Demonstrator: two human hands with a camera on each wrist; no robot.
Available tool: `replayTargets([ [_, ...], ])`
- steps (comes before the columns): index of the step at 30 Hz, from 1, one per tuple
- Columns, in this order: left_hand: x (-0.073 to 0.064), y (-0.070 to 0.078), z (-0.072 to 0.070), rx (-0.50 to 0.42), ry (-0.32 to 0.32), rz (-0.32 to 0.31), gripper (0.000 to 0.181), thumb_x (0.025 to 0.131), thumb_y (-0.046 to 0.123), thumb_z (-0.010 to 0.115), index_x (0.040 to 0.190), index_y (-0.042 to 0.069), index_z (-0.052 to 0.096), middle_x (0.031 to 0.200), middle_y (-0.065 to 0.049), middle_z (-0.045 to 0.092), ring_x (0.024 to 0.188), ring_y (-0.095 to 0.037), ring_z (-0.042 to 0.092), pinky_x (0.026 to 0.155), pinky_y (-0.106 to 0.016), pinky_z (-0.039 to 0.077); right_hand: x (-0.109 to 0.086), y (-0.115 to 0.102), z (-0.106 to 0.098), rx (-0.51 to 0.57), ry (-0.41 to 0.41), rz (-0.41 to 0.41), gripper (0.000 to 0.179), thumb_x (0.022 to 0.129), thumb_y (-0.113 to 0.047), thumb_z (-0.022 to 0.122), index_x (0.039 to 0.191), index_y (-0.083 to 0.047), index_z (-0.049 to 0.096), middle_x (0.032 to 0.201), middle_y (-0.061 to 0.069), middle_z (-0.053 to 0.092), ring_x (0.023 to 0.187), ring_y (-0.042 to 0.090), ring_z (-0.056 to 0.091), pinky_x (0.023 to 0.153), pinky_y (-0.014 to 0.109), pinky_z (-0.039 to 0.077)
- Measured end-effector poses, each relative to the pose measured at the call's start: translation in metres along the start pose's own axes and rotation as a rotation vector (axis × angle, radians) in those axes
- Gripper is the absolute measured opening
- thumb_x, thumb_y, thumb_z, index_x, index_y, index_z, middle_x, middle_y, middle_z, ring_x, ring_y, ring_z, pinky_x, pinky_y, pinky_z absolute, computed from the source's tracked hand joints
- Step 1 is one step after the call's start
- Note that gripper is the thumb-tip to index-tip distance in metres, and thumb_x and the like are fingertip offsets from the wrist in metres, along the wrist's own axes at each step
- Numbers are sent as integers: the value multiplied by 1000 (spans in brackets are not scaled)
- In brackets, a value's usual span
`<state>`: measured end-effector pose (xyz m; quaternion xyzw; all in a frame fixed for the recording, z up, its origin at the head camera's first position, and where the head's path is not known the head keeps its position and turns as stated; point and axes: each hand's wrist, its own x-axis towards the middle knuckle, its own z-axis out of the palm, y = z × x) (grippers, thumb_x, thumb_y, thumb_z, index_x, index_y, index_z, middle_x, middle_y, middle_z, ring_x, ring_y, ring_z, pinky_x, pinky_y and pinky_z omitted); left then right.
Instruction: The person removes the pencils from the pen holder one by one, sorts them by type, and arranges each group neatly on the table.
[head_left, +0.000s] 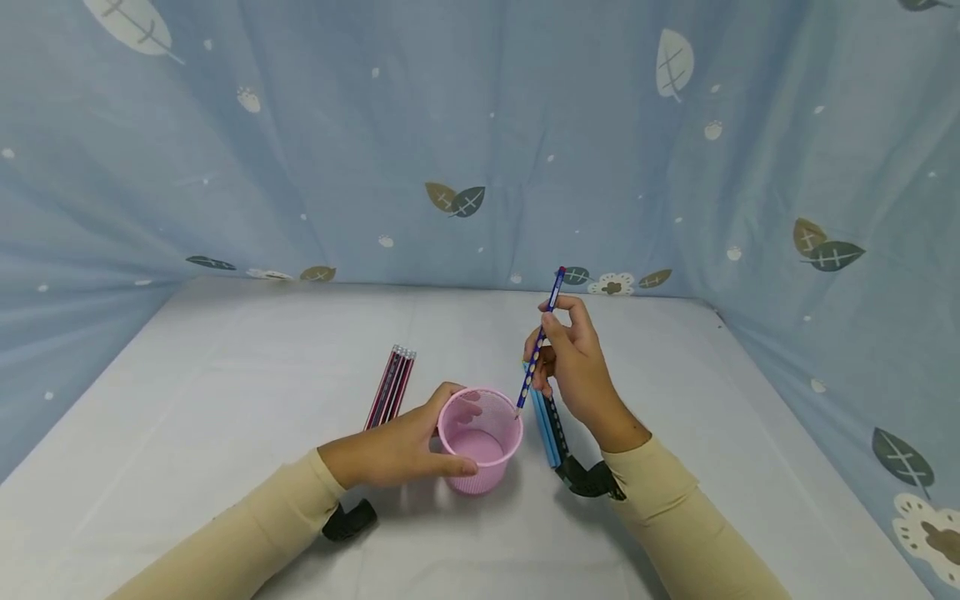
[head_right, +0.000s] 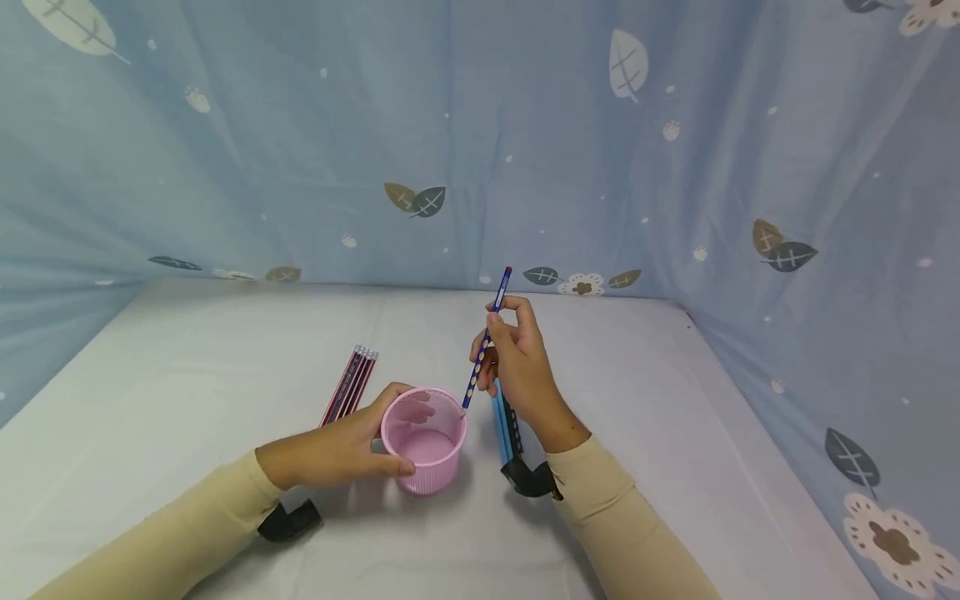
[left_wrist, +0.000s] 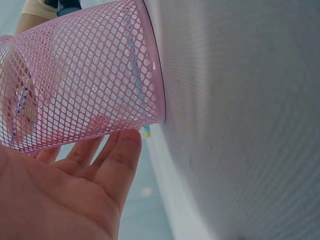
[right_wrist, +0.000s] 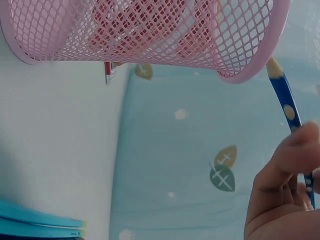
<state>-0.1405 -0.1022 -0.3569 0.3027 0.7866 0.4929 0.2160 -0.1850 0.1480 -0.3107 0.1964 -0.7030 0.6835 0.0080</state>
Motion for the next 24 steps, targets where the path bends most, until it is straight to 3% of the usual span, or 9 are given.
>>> replayTargets([
  [10,1,0,-1,-9,-5,4,74,88,38,77,143,25,29,147,1,49,136,-15,47,112,-43,42,4,1,-7,-7,92,138,22,111,-28,32,131,-19,35,72,3,55,44,13,47,43,22,40],
  [24,0,1,-1,-24,-5,1,75,87,38,77,143,25,29,147,2,48,137,-14,46,112,-43,42,9,9,-20,-107,128,133,31,111,-28,34,135,-10,34,66,0,59,46,14,46,43,24,43],
])
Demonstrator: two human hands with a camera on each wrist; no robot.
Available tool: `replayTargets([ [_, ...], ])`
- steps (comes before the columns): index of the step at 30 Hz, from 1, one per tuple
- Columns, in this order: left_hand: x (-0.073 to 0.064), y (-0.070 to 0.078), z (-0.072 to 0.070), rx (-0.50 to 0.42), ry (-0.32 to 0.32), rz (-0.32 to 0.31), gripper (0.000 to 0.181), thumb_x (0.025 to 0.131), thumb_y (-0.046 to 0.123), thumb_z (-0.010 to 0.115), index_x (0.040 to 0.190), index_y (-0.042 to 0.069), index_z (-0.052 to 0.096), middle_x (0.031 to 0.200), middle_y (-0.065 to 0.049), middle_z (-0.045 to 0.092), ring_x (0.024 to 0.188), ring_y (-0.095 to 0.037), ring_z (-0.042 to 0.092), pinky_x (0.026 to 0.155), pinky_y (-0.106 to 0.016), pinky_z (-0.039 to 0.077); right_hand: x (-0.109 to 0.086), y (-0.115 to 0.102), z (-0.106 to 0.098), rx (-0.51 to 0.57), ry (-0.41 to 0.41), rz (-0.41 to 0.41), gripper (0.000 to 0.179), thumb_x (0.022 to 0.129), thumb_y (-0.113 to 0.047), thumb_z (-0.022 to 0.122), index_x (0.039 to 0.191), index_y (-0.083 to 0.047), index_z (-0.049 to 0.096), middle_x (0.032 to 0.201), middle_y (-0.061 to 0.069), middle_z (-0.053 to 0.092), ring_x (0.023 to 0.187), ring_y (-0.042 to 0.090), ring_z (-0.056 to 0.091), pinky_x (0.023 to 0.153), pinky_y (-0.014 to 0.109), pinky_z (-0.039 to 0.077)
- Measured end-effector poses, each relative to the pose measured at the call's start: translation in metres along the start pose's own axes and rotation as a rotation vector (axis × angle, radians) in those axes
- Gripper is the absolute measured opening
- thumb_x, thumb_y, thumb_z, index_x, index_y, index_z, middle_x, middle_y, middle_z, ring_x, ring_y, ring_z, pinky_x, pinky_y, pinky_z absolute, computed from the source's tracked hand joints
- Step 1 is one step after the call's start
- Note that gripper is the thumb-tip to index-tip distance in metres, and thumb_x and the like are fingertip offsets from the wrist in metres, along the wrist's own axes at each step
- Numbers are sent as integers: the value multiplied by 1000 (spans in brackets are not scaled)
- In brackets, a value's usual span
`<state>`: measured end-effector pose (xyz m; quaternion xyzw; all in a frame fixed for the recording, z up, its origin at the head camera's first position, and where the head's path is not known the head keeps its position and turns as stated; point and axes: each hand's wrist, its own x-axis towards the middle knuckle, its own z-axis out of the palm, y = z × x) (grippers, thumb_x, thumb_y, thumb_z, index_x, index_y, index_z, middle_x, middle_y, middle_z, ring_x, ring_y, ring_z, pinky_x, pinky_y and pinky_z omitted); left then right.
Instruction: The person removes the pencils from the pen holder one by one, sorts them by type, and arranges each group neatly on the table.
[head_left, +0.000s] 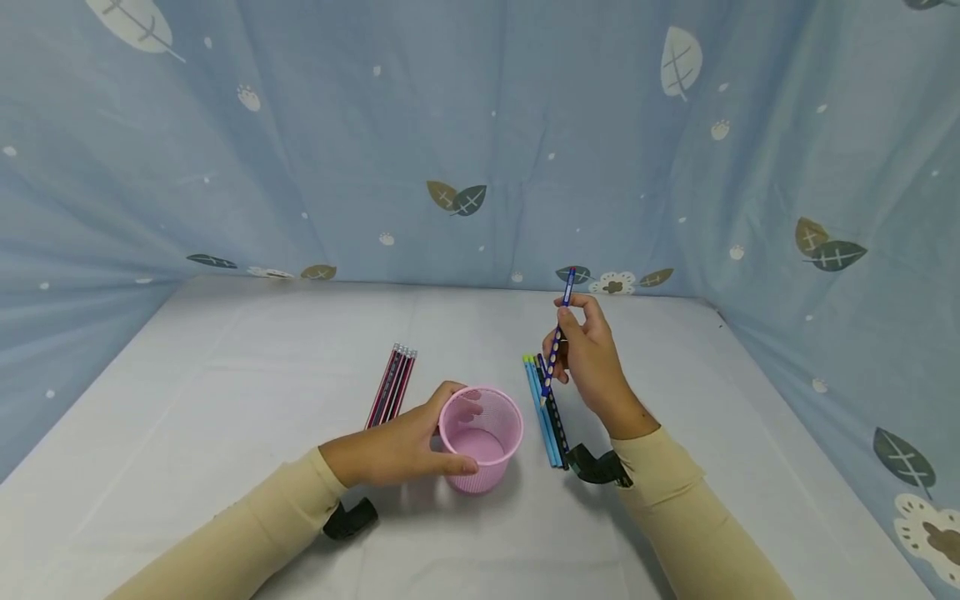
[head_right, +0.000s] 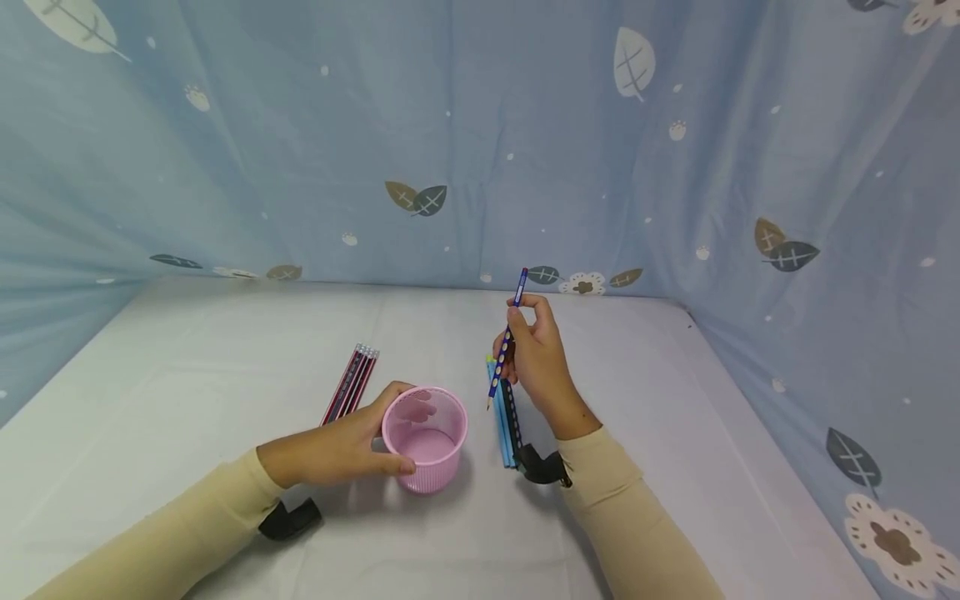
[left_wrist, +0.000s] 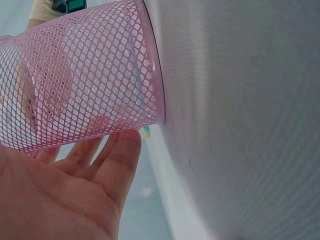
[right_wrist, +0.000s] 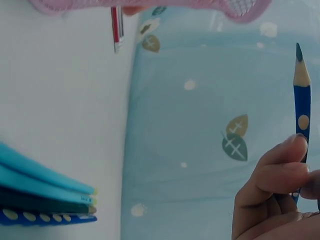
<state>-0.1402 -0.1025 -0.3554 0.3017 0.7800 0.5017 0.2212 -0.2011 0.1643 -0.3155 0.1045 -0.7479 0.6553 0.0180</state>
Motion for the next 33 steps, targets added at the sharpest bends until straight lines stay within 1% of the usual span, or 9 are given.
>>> replayTargets([
  [6,-1,0,0,4,1,-2,75,87,38,77,143,25,29,146,1,48,135,-16,48,111,-43,42,5,7,-7,-66,-19,34,32,110,-31,36,135,-11,37,66,1,61,45,14,46,44,23,45],
  [11,-1,-1,1,1,0,-15,75,87,39,78,143,26,29,147,2,48,135,-16,48,112,-43,42,7,11,-9,-124,-76,91,30,110,-29,37,135,-12,38,67,2,59,45,13,47,45,23,45],
  [16,-1,-1,0,4,4,-9,75,87,38,77,143,26,29,147,1,48,135,-16,48,112,-43,42,9,14,-9,-118,-113,129,31,110,-28,37,135,-10,37,69,3,57,44,13,46,44,25,44],
  [21,-1,-1,0,-2,0,-4,76,87,37,78,144,25,29,147,1,48,136,-16,48,112,-43,41,10,17,-8,-116,-144,171,32,110,-27,37,137,-10,36,69,3,58,44,13,47,45,25,44],
  [26,0,-1,0,7,5,4,76,87,37,78,144,24,29,146,1,48,137,-15,47,112,-43,42,11,18,-8,-147,-173,169,33,110,-27,39,137,-7,35,68,5,60,44,13,48,44,25,44],
  [30,0,0,-1,15,5,6,76,87,37,78,144,24,29,146,1,49,136,-15,47,112,-44,41,11,19,-8,-193,-181,184,32,110,-28,40,135,-8,37,68,6,60,44,13,48,44,26,45],
  [33,0,0,-1,16,4,10,76,87,36,78,144,24,29,146,1,49,136,-15,47,112,-44,42,11,20,-8,-208,-191,183,32,110,-28,40,134,-9,37,68,7,59,44,14,48,43,27,44],
])
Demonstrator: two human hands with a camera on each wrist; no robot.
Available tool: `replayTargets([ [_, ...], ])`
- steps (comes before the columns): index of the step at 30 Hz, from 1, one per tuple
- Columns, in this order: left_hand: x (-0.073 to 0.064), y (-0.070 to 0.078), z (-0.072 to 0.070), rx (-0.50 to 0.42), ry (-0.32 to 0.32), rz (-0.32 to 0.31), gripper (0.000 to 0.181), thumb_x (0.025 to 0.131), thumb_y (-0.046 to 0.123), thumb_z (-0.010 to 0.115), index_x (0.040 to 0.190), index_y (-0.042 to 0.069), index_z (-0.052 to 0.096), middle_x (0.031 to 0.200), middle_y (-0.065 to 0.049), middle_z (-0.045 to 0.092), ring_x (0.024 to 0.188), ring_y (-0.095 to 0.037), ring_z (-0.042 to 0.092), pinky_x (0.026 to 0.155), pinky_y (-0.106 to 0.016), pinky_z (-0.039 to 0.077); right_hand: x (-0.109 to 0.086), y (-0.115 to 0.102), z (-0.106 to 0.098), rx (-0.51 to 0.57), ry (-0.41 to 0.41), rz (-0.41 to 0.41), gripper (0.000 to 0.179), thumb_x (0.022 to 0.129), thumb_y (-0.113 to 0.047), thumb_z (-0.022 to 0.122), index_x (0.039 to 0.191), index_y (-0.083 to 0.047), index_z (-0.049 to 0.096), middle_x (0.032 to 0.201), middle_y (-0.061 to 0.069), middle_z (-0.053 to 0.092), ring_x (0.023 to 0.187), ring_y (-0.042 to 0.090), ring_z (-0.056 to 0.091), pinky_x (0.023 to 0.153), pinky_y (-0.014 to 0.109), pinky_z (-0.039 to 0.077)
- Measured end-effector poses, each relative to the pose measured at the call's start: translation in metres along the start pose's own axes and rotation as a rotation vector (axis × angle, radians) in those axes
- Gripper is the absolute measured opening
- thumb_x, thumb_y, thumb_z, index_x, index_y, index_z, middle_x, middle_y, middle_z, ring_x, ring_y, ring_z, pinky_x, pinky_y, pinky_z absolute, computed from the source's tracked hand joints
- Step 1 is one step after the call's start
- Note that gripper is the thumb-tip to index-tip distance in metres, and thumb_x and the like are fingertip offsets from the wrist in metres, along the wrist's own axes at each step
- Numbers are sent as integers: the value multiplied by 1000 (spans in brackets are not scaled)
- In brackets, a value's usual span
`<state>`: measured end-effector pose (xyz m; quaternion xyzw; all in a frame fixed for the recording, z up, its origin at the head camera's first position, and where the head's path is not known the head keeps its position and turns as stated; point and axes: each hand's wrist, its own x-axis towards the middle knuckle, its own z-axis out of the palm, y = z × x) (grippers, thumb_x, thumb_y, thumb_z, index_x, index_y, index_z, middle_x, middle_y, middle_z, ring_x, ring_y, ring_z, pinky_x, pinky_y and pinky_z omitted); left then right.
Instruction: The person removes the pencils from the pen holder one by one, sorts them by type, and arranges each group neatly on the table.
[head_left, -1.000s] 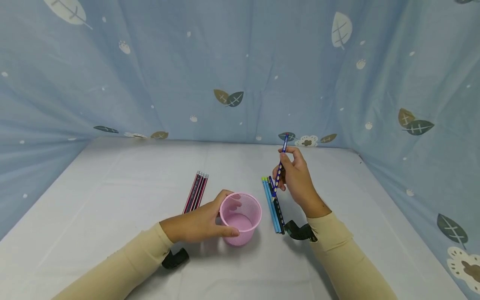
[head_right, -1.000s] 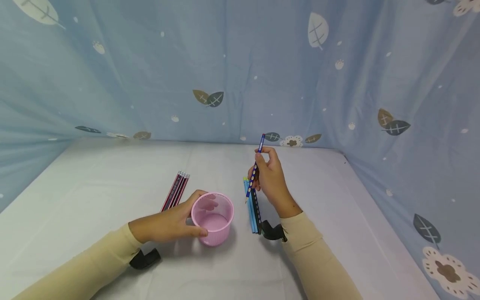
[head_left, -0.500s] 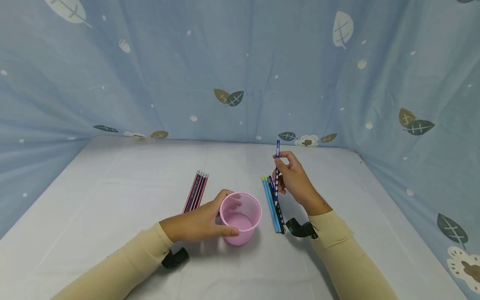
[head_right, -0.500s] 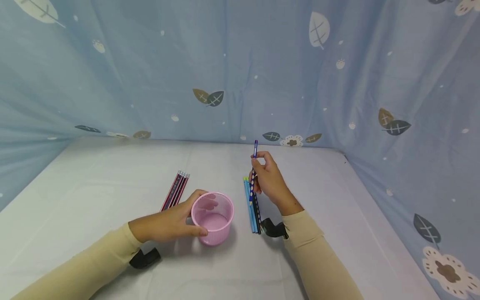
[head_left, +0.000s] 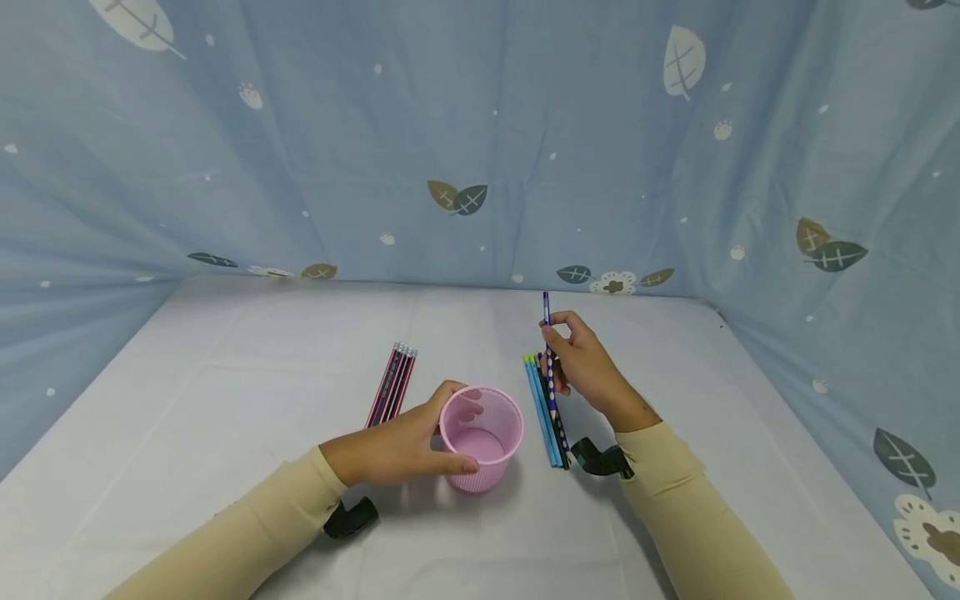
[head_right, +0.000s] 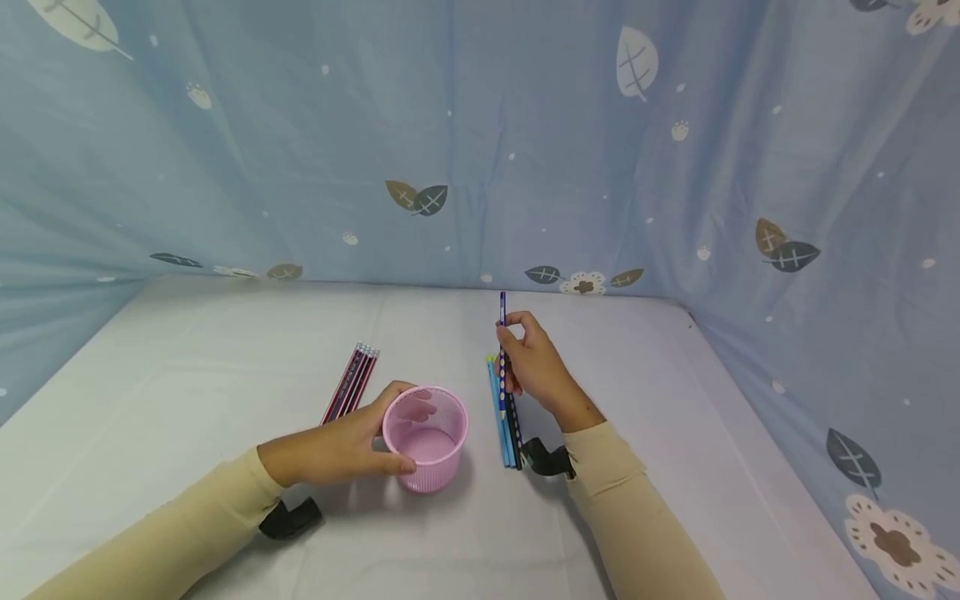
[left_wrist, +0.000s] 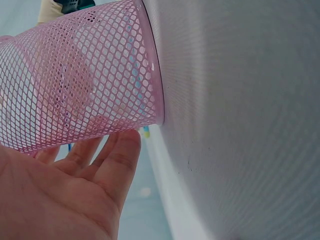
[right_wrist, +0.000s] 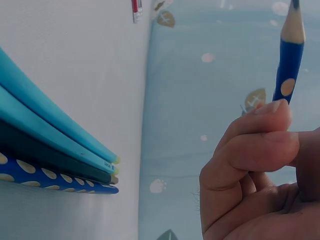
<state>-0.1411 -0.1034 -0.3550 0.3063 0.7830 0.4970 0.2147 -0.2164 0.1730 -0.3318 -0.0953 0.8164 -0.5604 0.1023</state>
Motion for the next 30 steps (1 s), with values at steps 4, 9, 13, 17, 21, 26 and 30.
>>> replayTargets([
  [4,0,0,0,0,3,6,75,87,36,78,143,23,30,146,0,49,136,-16,48,111,-44,42,0,1,0,-11,-10,-8,34,110,-29,39,135,-8,36,68,9,56,43,14,46,42,27,43],
  [9,1,-1,1,-8,-1,0,76,87,36,78,144,23,29,146,1,49,136,-16,48,111,-44,42,0,3,-1,-27,-6,12,36,109,-31,40,137,-8,35,73,13,57,43,14,45,42,27,42],
  [13,1,0,1,-15,0,0,76,87,36,78,144,24,29,145,1,49,135,-16,48,111,-44,42,0,3,0,-46,1,16,38,109,-32,40,138,-8,34,72,10,56,45,13,45,43,26,42],
  [17,1,-1,2,-16,0,2,76,87,36,78,144,23,29,145,1,49,135,-16,48,111,-44,43,0,2,0,-53,14,10,36,109,-31,40,137,-8,35,70,8,56,47,14,46,45,26,44],
  [21,1,-1,2,-18,-1,2,76,87,36,78,144,23,29,146,0,48,135,-16,48,111,-44,43,1,2,1,-65,53,4,33,108,-31,43,133,-10,39,67,6,53,49,15,46,48,26,46],
  [26,1,-1,2,-14,0,1,76,87,36,78,144,24,29,146,1,49,136,-15,47,112,-45,42,1,4,1,-39,88,7,31,108,-31,46,132,-12,44,73,10,52,54,16,47,48,24,42],
  [30,1,-2,2,-15,1,-2,76,87,37,78,143,24,30,145,2,49,136,-14,47,112,-45,41,3,5,1,2,91,-22,33,108,-28,46,132,-6,44,73,8,52,60,16,48,51,25,42],
])
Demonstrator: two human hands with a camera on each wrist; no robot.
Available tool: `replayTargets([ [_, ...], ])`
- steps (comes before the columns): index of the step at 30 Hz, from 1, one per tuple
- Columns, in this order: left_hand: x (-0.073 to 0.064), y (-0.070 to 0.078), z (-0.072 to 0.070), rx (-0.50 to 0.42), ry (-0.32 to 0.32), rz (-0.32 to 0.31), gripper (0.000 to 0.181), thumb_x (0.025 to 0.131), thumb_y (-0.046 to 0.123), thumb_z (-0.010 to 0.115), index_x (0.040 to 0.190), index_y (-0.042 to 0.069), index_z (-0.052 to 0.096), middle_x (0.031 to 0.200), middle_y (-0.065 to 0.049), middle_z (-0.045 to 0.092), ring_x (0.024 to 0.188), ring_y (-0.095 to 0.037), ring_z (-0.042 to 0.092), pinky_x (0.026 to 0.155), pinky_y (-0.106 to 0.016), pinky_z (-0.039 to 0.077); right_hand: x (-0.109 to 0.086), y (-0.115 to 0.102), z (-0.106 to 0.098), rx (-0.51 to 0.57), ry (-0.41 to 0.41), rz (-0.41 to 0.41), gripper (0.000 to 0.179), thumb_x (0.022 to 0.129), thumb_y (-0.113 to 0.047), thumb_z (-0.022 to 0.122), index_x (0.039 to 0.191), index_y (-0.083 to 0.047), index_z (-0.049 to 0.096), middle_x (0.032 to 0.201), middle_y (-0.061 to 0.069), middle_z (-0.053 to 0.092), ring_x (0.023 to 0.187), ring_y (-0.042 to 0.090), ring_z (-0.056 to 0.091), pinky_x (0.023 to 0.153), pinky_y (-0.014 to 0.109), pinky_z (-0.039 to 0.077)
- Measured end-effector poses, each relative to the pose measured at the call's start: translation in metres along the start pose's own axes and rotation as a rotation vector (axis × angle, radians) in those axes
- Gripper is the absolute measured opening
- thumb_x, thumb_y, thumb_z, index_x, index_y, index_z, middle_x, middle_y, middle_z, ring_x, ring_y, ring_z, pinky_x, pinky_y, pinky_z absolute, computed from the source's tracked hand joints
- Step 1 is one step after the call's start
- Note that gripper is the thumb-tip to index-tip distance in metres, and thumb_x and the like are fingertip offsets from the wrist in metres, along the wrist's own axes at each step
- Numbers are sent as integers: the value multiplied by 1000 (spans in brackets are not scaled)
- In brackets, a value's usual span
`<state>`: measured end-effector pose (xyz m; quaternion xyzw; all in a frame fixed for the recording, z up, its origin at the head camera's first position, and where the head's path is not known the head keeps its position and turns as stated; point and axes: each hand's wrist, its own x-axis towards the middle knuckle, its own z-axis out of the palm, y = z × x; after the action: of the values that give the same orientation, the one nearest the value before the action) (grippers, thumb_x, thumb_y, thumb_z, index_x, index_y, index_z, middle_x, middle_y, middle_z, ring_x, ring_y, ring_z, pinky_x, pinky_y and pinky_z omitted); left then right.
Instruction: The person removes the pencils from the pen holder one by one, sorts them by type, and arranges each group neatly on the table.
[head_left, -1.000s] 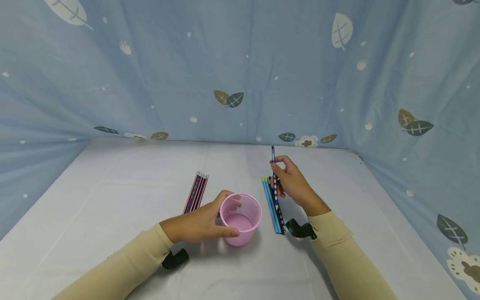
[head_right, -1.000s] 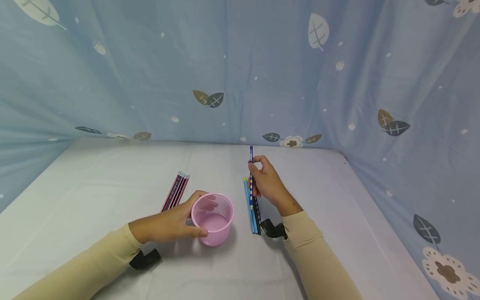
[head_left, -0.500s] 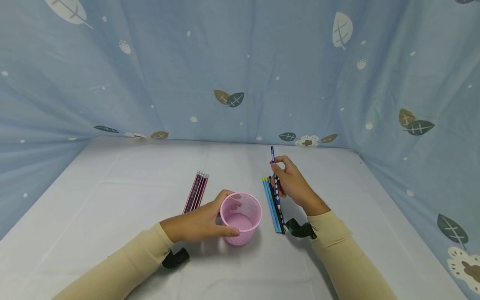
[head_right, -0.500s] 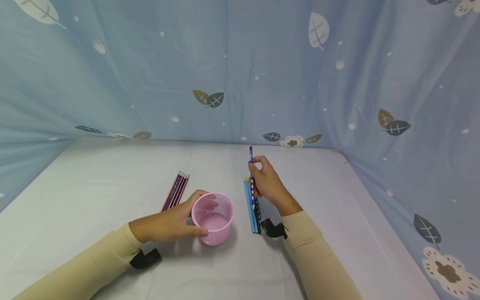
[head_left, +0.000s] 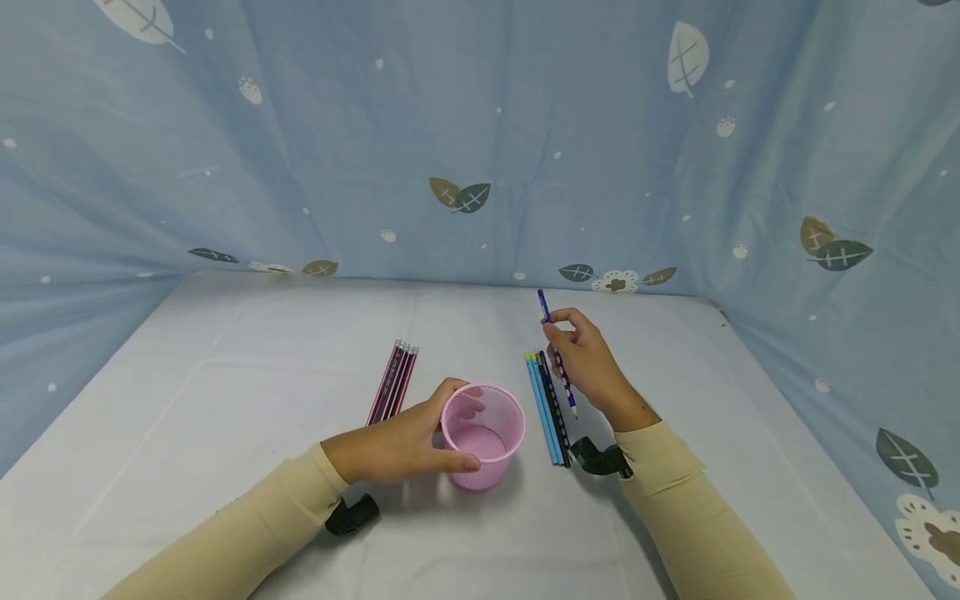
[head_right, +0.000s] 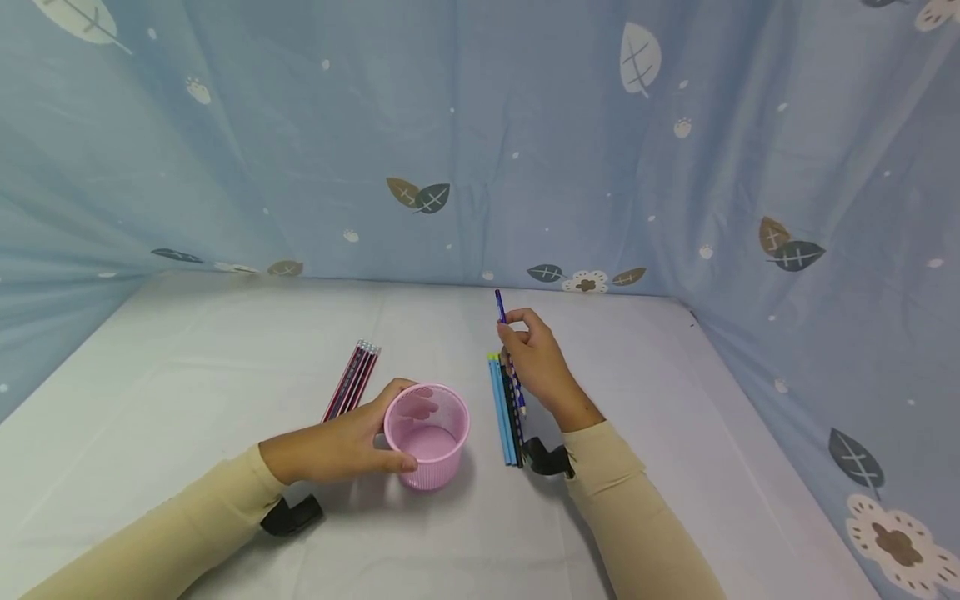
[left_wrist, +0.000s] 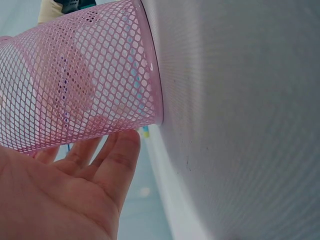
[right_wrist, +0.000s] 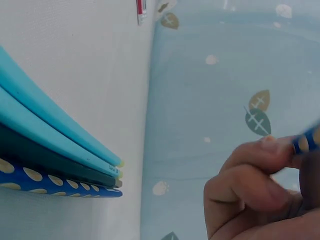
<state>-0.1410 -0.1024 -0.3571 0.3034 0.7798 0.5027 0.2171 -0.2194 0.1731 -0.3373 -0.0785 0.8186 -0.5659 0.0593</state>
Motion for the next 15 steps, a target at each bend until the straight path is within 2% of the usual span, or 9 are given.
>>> replayTargets([
  [3,0,0,0,-7,-2,-2,76,87,37,78,143,24,29,145,2,48,135,-15,47,112,-45,41,0,0,1,13,3,-20,31,108,-26,46,130,-5,45,69,4,50,58,13,45,51,24,41],
  [7,0,-1,0,-5,-1,-7,76,87,37,78,144,25,29,146,2,48,135,-15,48,112,-44,42,0,0,2,5,2,-32,29,108,-27,45,129,-7,47,68,6,50,56,13,42,49,24,37],
  [15,0,-1,0,3,3,-10,76,86,38,78,143,27,29,145,3,49,135,-14,47,112,-44,42,-1,-2,2,-21,14,-38,31,108,-27,45,131,-8,50,69,5,51,62,13,47,54,24,42],
])
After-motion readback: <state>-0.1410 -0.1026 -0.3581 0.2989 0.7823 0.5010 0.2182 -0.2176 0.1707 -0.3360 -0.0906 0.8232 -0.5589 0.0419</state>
